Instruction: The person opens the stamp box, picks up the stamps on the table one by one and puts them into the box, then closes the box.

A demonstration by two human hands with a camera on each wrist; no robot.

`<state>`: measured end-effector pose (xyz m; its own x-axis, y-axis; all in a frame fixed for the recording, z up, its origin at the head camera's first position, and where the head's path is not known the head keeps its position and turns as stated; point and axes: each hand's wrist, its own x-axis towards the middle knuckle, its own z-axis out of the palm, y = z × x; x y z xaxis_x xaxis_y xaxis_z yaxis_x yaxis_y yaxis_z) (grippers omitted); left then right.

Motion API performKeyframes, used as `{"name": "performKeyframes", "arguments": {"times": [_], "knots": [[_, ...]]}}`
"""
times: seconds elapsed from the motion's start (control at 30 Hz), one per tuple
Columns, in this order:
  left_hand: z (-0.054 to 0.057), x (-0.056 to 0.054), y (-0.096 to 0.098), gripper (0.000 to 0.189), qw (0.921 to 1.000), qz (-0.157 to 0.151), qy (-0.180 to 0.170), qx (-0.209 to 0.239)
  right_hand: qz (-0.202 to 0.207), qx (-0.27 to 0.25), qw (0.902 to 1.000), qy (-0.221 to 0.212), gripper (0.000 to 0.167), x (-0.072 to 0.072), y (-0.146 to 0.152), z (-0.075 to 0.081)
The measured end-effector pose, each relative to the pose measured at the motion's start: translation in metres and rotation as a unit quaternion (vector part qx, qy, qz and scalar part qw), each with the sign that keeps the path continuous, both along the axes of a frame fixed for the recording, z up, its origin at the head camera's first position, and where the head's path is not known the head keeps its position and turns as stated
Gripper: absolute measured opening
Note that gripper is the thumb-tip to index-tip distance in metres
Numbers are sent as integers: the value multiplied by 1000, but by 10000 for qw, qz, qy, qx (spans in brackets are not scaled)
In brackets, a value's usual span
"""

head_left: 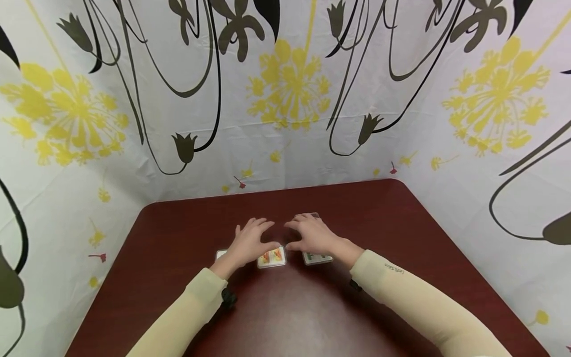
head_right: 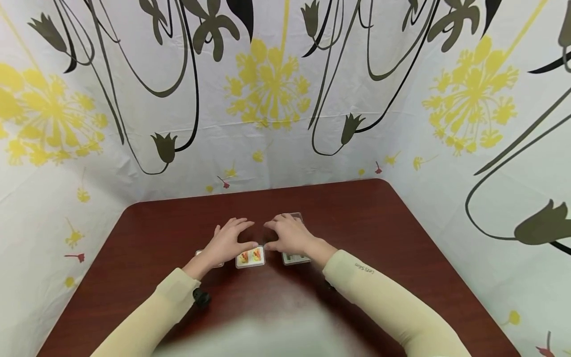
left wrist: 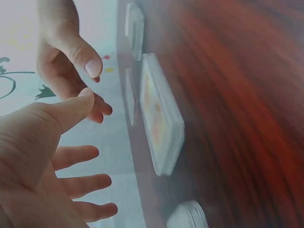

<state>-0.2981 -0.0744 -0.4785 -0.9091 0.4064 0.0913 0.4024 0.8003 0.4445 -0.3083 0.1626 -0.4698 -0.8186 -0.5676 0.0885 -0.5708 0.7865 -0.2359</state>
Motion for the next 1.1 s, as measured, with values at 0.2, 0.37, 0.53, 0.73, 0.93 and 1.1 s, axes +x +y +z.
{"name": "performKeyframes", "arguments": {"times": [0.2,0.37,0.53,0.73,0.93,1.1], "knots": [[-1,-13,17,70,9995,173,-169,183,-351,-281,9989,-162,65,-13,24,4],[-2,-26,35,75,9987,292,-404,137,-871,-364,9943,-494,73,-28,51,-4],[-6,-37,53,79,9971,186,-719,147,-1260,-223,9878,-889,85,-39,71,-14],[-16,-46,68,77,9968,292,-747,19,-1325,-76,9884,-743,84,-50,79,-28],[-24,-55,79,82,9949,693,-716,-159,-1410,-252,9867,-765,82,-60,86,-31],[-28,-58,81,77,9949,733,-663,-187,-1471,-389,9852,-783,71,-61,86,-34]]}}
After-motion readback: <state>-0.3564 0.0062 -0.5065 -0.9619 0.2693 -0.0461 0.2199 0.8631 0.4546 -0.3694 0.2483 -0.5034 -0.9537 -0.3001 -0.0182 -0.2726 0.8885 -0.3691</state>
